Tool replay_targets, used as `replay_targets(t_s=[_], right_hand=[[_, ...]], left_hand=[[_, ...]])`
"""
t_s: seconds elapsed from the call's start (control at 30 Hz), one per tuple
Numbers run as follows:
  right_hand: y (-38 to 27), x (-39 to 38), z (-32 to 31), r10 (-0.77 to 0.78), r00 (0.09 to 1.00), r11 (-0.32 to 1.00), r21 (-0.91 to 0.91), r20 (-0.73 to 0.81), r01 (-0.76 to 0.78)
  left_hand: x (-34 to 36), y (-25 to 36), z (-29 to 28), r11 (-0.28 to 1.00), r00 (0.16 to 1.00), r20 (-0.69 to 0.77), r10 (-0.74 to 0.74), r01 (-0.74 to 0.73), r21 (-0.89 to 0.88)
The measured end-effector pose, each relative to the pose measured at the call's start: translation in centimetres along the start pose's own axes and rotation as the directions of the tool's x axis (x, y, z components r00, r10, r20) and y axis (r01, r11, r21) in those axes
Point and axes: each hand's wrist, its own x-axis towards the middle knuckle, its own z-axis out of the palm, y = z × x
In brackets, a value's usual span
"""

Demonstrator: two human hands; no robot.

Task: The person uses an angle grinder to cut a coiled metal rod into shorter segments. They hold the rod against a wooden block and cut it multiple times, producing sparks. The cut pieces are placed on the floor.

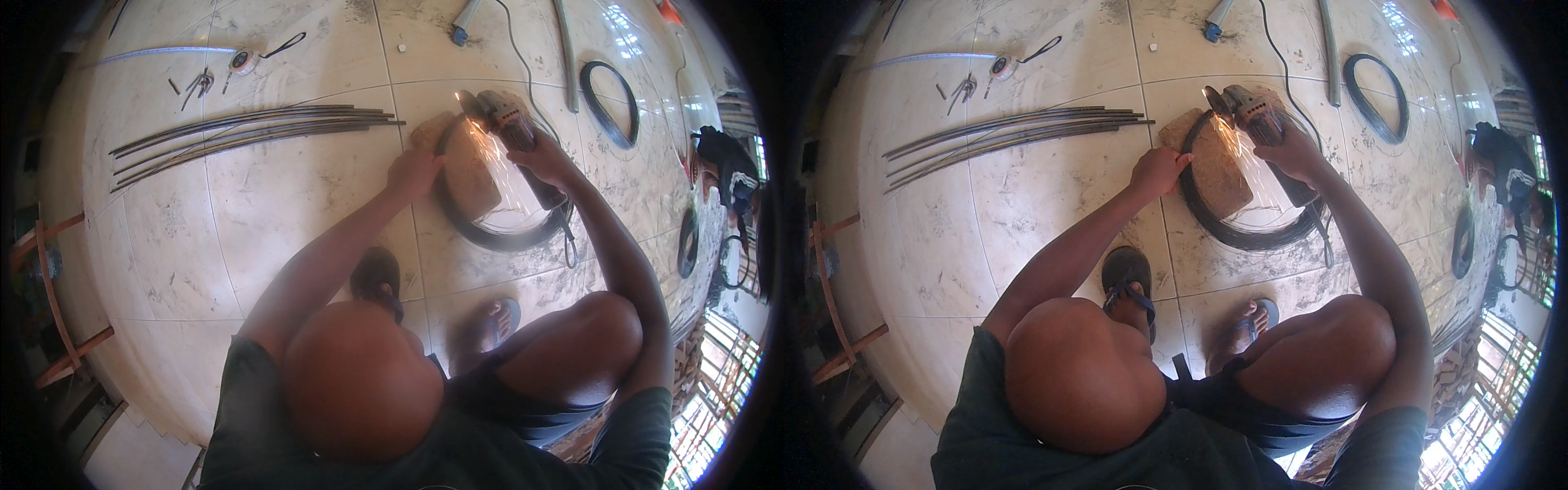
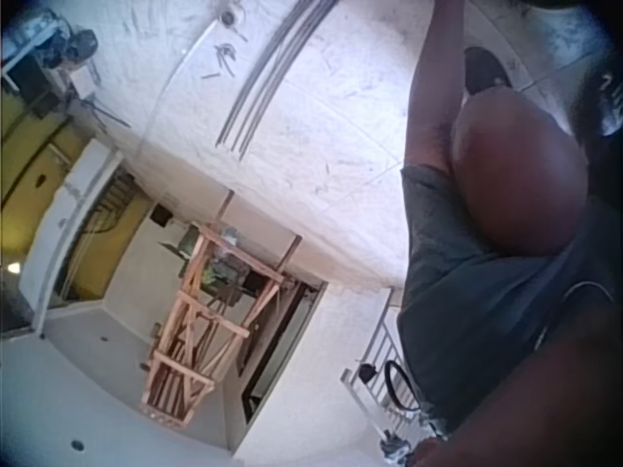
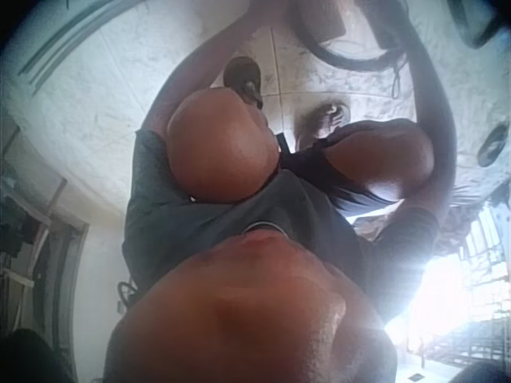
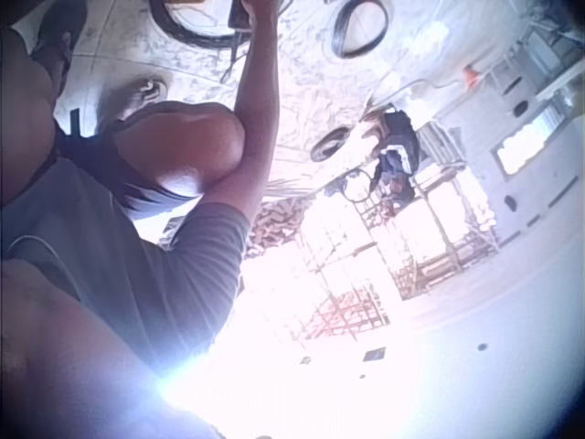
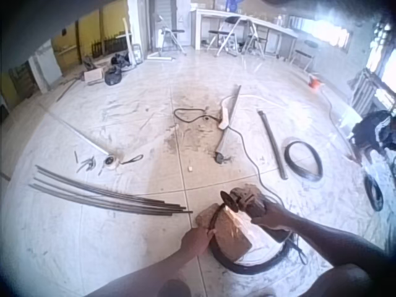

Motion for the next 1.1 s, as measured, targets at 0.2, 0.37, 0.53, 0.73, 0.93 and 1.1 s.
replay_targets(t_s=[0.2,0.37,0.53,0.73,0.93,1.1], right_hand=[[0.0,0.0,0.1,0.003,1.000,1.000,-0.024,-0.023,-0.004],[0.5,0.1,0.1,0.000,1.000,1.000,0.004,-0.008,0.000],[0.6,0.3,0.2,-0.056,0.998,0.998,-0.009,-0.020,0.056],[1.6,1.2,0.3,-0.071,0.997,0.997,-0.004,0.020,0.071],[0.5,0.0,0.2,-0.042,0.999,0.998,-0.036,-0.017,0.042],[0.6,-0.2,0.1,-0.039,0.999,0.998,-0.049,-0.022,0.038]], left_hand=[[0.0,0.1,0.0,1.000,1.000,-0.001,-0.005,0.005,-0.002],[-0.1,0.4,-0.1,1.000,1.000,-0.008,-0.007,0.007,0.001],[0.1,-0.2,0.3,1.000,1.000,-0.021,0.005,-0.005,-0.010],[0.0,-0.2,0.5,0.999,0.999,-0.040,0.000,-0.002,-0.040],[-0.2,0.0,0.2,0.999,1.000,-0.030,-0.006,0.005,-0.044],[-0.2,0.1,0.5,1.000,0.999,-0.052,-0.010,0.009,-0.018]])
